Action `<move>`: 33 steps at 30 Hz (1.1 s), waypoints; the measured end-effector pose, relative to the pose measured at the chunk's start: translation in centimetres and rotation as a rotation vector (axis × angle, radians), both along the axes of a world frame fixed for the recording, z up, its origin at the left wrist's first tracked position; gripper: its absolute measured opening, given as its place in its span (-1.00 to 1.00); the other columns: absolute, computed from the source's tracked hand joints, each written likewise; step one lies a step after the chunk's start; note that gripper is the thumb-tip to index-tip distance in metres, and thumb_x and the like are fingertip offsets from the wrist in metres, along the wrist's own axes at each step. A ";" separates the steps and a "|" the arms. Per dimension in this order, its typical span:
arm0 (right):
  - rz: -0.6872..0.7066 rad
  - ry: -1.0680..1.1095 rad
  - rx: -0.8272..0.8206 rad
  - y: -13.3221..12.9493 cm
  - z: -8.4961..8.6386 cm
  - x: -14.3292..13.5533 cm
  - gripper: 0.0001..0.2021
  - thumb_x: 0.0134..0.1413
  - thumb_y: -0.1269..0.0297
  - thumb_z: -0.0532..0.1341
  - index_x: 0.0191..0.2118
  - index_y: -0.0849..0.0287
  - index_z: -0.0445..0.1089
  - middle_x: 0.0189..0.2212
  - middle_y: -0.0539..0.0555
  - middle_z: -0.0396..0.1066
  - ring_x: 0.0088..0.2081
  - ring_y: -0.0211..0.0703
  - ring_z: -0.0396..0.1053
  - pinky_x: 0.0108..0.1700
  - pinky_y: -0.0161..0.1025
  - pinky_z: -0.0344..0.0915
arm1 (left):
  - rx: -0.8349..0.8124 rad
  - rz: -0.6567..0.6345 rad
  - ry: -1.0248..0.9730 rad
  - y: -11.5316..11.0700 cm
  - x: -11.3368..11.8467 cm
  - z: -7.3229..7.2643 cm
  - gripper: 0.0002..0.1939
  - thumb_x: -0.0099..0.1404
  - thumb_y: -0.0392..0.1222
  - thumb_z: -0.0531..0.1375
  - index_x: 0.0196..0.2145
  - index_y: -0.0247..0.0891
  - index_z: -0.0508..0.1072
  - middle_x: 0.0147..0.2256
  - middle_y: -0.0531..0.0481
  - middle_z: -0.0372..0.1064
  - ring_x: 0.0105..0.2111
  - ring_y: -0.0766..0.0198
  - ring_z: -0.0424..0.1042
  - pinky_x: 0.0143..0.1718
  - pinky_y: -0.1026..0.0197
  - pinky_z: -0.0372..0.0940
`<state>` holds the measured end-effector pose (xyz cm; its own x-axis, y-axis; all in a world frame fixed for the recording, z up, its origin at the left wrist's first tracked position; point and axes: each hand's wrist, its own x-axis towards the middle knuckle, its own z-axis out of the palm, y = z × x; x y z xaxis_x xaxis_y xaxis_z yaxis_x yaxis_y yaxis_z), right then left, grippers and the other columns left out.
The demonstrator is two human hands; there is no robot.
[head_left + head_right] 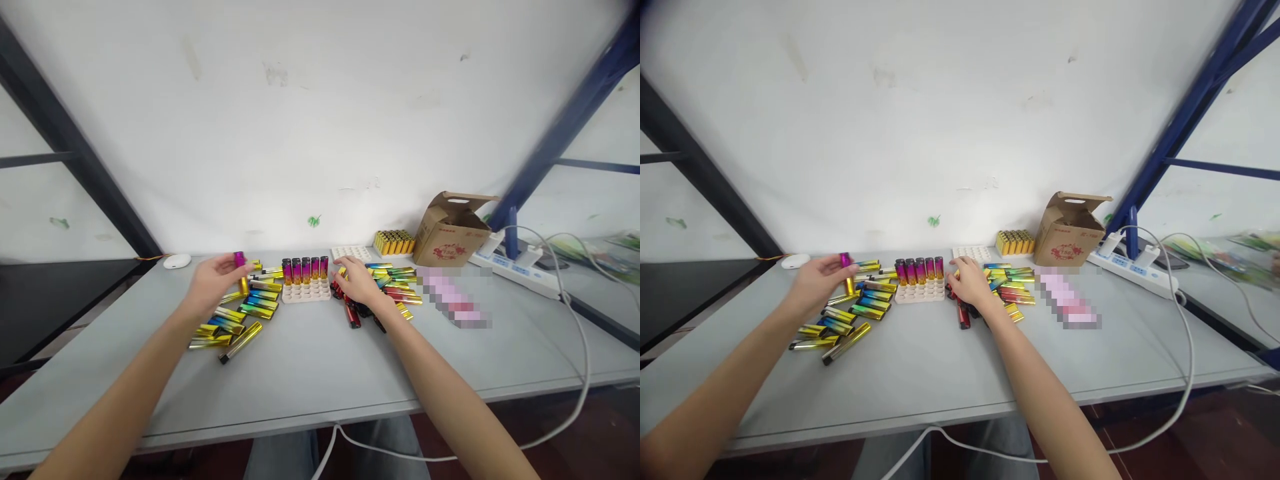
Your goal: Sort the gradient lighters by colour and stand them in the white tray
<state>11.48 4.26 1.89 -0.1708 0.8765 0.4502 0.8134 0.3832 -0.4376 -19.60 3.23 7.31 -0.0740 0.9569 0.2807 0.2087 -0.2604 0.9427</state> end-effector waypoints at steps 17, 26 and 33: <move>0.521 0.425 -0.108 -5.4 2.6 -5.8 -0.79 0.09 0.16 0.21 -0.44 0.17 0.43 -0.52 -0.02 0.39 -0.46 -0.24 0.28 -0.35 -0.29 0.24 | -0.038 -0.336 -0.355 -2.2 9.2 -2.5 -0.64 -0.05 -0.04 0.42 -0.49 -0.29 0.35 -0.55 0.13 0.31 -0.53 0.40 0.30 -0.46 0.32 0.23; 0.496 0.831 -0.328 -4.2 2.1 -5.9 -0.71 0.05 0.03 0.25 -0.32 0.18 0.48 -0.42 0.02 0.44 -0.38 -0.21 0.36 -0.30 -0.25 0.31 | -0.058 -0.559 -0.353 -2.1 8.7 -1.9 -0.64 0.25 0.07 0.17 -0.33 -0.31 0.53 -0.33 -0.08 0.47 -0.34 0.21 0.42 -0.25 0.18 0.29; 0.530 0.871 -0.444 -4.0 2.2 -5.5 -0.70 0.04 0.00 0.26 -0.36 0.17 0.46 -0.51 -0.01 0.39 -0.43 -0.24 0.36 -0.35 -0.28 0.31 | -0.144 -0.667 -0.325 -1.9 8.5 -1.9 -0.64 0.27 0.07 0.18 -0.24 -0.30 0.53 -0.36 -0.06 0.47 -0.41 0.24 0.42 -0.23 0.14 0.29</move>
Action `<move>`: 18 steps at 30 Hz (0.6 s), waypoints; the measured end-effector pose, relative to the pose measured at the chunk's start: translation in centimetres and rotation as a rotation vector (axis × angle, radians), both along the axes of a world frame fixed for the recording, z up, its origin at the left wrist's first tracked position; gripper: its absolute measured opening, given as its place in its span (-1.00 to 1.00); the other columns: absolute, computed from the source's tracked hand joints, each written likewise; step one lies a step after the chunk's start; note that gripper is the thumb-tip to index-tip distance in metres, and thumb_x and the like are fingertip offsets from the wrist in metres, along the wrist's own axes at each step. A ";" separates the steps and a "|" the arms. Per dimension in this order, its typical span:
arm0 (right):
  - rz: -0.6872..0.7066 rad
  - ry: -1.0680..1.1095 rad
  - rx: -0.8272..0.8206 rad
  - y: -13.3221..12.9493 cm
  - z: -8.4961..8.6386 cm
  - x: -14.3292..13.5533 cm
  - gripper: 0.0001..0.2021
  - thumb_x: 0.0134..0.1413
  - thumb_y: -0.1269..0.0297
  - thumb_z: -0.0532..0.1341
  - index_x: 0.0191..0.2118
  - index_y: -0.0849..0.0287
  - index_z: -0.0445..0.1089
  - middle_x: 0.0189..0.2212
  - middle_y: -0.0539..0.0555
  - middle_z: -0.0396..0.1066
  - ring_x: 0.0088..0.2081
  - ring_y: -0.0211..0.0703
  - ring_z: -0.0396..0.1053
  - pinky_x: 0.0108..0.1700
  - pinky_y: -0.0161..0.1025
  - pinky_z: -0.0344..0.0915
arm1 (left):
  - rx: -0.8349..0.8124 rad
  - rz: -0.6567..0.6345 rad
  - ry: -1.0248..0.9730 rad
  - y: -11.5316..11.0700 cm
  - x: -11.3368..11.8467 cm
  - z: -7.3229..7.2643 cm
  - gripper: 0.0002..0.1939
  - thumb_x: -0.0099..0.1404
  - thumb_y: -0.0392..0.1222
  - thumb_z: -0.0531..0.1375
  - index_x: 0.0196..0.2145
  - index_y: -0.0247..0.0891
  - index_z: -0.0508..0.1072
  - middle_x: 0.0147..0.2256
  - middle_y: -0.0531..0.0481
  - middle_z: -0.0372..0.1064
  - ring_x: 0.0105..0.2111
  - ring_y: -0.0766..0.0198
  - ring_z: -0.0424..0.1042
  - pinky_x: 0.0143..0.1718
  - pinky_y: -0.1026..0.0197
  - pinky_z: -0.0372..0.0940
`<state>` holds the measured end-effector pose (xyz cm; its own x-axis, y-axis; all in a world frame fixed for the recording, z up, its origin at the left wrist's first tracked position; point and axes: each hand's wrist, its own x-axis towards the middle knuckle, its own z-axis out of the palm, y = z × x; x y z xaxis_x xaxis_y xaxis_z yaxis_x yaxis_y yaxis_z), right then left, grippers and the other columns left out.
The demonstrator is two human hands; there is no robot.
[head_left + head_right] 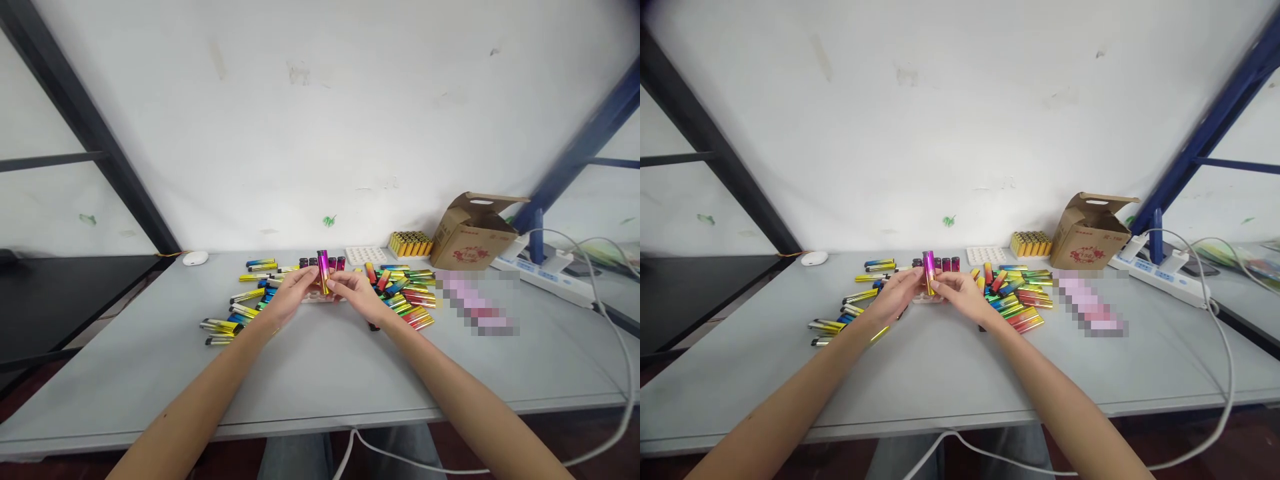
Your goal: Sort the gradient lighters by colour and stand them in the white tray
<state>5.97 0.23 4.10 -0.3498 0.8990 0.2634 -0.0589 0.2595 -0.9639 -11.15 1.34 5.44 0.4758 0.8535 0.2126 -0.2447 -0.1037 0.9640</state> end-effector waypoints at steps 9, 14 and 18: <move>-0.013 -0.067 -0.057 0.6 -0.1 0.7 -0.68 0.09 -0.01 0.21 -0.29 0.18 0.47 -0.41 0.04 0.47 -0.39 -0.21 0.43 -0.39 -0.30 0.33 | -0.013 0.180 -0.026 0.3 -0.1 -0.5 -0.69 0.19 0.00 0.28 -0.24 -0.29 0.47 -0.27 -0.08 0.48 -0.29 0.26 0.43 -0.15 0.18 0.28; -0.230 0.059 -0.077 1.6 0.6 2.7 -0.67 0.01 -0.02 0.24 -0.32 0.19 0.47 -0.42 0.06 0.48 -0.45 -0.23 0.41 -0.43 -0.30 0.34 | -0.082 0.098 -0.132 0.2 -0.5 0.2 -0.73 0.19 -0.08 0.30 -0.26 -0.26 0.36 -0.37 0.01 0.43 -0.33 0.30 0.43 -0.22 0.20 0.29; -0.378 0.160 -0.088 2.3 0.8 4.0 -0.66 -0.03 -0.02 0.26 -0.36 0.20 0.46 -0.46 0.05 0.47 -0.48 -0.25 0.39 -0.44 -0.29 0.33 | -0.184 0.040 -0.139 -0.2 -0.5 0.3 -0.74 0.16 -0.16 0.32 -0.34 -0.25 0.29 -0.42 0.08 0.33 -0.41 0.34 0.39 -0.31 0.21 0.30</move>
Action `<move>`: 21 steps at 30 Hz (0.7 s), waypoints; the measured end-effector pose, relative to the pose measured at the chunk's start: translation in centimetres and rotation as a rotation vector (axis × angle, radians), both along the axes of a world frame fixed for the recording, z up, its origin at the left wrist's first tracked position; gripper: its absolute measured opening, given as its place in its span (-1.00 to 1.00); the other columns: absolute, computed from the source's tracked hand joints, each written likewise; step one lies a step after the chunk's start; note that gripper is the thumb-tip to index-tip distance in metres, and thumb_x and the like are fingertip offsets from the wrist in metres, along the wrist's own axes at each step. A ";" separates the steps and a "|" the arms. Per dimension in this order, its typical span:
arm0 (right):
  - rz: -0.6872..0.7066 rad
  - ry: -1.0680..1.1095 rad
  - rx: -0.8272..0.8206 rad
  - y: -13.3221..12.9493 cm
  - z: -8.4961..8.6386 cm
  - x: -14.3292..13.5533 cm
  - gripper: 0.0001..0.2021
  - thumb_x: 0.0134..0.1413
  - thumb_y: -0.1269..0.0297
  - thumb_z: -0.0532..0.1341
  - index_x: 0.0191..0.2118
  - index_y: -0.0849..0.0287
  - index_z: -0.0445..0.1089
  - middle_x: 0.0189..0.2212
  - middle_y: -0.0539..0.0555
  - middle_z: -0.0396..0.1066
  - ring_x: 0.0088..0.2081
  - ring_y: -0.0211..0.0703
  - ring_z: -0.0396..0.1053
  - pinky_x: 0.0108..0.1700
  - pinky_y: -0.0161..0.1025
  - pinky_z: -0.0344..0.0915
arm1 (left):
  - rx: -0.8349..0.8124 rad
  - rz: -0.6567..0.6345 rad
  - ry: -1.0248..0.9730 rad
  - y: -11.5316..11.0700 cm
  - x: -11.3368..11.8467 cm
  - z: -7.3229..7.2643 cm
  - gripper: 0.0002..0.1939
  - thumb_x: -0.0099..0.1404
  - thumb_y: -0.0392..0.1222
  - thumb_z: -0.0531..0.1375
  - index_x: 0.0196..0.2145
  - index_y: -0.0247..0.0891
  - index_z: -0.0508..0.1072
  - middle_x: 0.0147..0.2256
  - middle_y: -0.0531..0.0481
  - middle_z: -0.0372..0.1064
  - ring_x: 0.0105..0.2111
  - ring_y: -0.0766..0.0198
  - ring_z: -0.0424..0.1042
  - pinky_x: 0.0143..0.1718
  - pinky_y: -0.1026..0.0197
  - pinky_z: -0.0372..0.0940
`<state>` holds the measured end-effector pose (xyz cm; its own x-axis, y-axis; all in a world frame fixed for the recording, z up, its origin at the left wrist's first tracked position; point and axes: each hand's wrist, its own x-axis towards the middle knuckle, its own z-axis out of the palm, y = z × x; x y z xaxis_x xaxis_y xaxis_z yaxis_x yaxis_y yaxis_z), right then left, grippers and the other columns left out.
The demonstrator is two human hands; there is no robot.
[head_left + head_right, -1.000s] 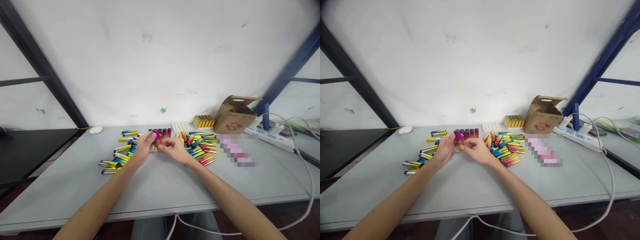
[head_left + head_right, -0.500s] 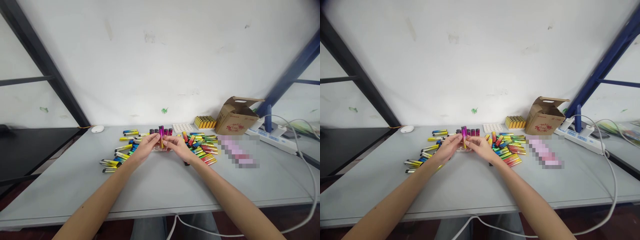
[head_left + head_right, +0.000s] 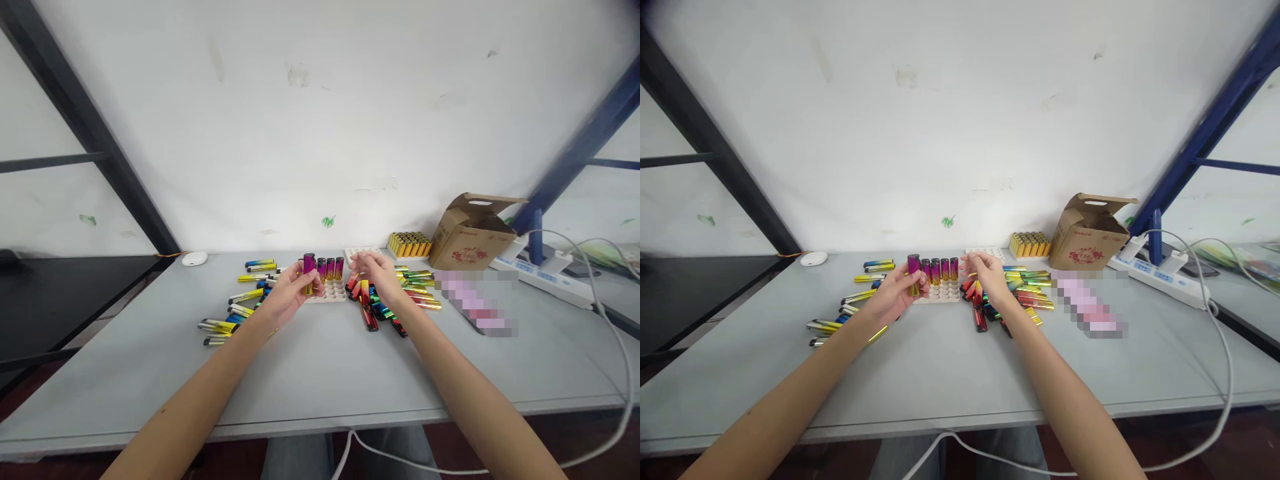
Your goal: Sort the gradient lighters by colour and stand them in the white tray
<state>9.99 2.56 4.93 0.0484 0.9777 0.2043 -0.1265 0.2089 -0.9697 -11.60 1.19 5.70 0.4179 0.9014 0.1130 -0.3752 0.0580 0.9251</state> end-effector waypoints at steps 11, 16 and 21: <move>0.035 -0.033 -0.056 0.0 -0.2 -0.4 -0.67 -0.01 -0.02 0.24 -0.37 0.20 0.45 -0.47 0.05 0.44 -0.50 -0.24 0.38 -0.45 -0.27 0.31 | -0.220 -0.193 -0.140 -0.3 0.3 -0.1 -0.82 0.27 -0.13 0.20 -0.38 -0.24 0.29 -0.44 0.05 0.22 -0.52 0.38 0.21 -0.43 0.26 0.22; 0.043 -0.035 -0.085 -0.2 0.1 -0.4 -0.66 0.03 0.00 0.21 -0.23 0.18 0.42 -0.44 0.04 0.46 -0.49 -0.25 0.39 -0.43 -0.28 0.32 | -0.124 -0.159 -0.142 -0.4 0.4 -0.3 -0.84 0.27 -0.16 0.24 -0.24 -0.26 0.39 -0.39 0.06 0.23 -0.46 0.41 0.26 -0.40 0.29 0.23; 0.056 -0.051 -0.104 -0.2 -0.1 -0.5 -0.65 0.10 0.01 0.16 -0.12 0.15 0.37 -0.40 0.05 0.47 -0.46 -0.24 0.42 -0.42 -0.29 0.33 | -0.107 -0.168 -0.072 -0.7 0.6 -0.4 -0.77 0.22 -0.10 0.28 -0.28 -0.29 0.38 -0.32 0.00 0.30 -0.36 0.29 0.38 -0.36 0.22 0.29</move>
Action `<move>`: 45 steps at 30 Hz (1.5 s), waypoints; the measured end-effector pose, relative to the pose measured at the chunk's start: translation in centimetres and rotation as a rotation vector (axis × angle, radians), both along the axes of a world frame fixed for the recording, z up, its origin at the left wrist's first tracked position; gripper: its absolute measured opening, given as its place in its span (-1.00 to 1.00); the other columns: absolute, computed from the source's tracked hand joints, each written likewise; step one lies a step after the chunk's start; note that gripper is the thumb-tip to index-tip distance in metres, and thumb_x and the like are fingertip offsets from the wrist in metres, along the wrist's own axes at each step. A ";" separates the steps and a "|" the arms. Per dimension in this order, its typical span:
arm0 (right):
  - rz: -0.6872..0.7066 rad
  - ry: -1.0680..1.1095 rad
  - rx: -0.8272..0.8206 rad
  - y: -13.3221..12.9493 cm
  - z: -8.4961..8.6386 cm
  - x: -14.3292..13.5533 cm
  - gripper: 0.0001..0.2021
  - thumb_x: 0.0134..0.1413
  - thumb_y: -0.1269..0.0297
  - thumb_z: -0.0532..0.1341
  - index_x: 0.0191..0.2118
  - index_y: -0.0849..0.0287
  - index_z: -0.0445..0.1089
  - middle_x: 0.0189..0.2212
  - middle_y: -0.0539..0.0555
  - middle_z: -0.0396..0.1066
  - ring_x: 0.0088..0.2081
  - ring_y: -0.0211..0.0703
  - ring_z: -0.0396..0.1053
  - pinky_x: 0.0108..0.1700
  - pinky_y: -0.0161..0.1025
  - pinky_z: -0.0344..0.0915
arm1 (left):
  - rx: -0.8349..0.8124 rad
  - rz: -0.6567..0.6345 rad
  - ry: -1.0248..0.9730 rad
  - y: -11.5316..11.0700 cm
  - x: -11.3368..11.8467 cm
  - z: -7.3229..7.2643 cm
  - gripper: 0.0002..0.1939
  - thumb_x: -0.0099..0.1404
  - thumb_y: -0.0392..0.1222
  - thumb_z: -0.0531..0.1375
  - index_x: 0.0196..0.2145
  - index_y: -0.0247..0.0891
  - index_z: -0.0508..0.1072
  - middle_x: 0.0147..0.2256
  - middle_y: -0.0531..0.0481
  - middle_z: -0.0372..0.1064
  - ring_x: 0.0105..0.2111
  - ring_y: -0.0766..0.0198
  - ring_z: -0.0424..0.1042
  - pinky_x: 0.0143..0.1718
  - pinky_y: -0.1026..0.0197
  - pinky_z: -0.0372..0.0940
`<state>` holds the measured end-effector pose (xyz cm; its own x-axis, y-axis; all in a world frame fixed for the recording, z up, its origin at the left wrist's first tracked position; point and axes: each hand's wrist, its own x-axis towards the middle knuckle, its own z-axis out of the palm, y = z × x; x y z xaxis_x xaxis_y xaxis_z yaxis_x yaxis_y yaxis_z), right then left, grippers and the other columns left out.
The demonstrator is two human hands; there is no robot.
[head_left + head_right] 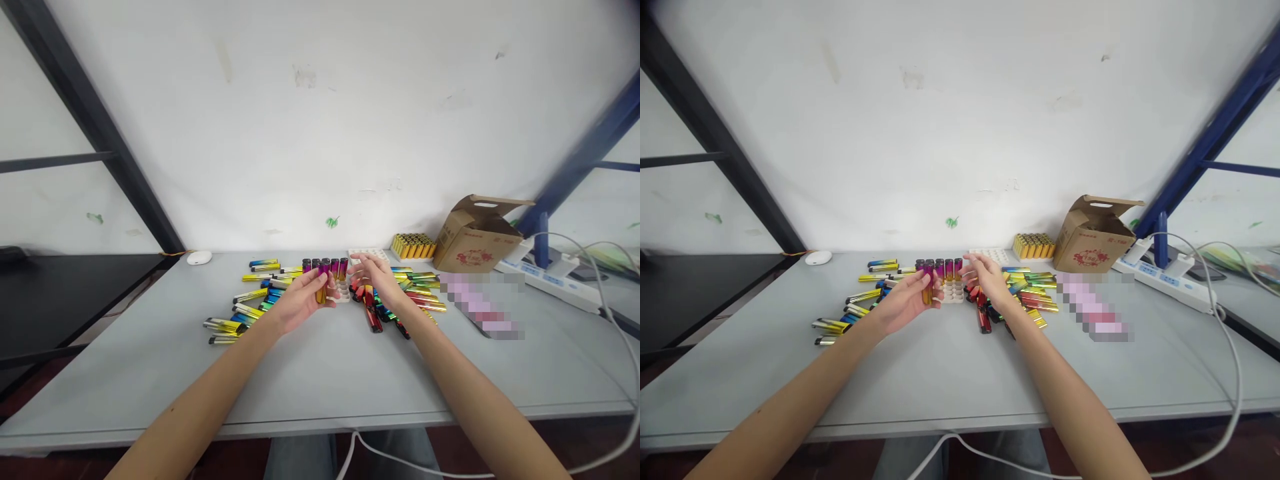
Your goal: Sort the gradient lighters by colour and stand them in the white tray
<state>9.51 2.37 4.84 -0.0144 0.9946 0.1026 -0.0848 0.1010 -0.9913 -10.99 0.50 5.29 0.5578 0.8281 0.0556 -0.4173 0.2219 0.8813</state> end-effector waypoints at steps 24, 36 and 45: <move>0.034 -0.015 -0.009 0.5 -0.6 0.4 -0.58 0.22 -0.06 0.00 -0.19 0.20 0.39 -0.43 0.10 0.47 -0.48 -0.21 0.41 -0.47 -0.31 0.32 | -0.150 -0.014 0.105 0.6 0.4 -0.2 -0.73 0.35 -0.07 -0.10 -0.45 -0.23 0.16 -0.51 0.10 -0.04 -0.55 0.35 0.04 -0.53 0.36 0.10; 0.032 -0.039 0.012 0.6 -0.7 0.4 -0.53 0.18 -0.14 0.01 -0.20 0.18 0.40 -0.41 0.11 0.49 -0.47 -0.21 0.42 -0.43 -0.30 0.33 | -0.128 0.069 0.156 0.3 0.9 -0.4 -0.80 0.30 -0.16 -0.11 -0.46 -0.22 0.14 -0.53 0.12 -0.06 -0.57 0.35 0.02 -0.57 0.38 0.02; 0.032 -0.030 0.014 0.5 -0.6 0.3 -0.55 0.20 -0.11 0.01 -0.20 0.20 0.40 -0.42 0.10 0.48 -0.47 -0.21 0.42 -0.44 -0.29 0.32 | -0.150 0.021 0.116 0.2 1.0 -0.3 -0.76 0.33 -0.13 -0.13 -0.45 -0.23 0.15 -0.53 0.11 -0.05 -0.57 0.36 0.03 -0.56 0.37 0.03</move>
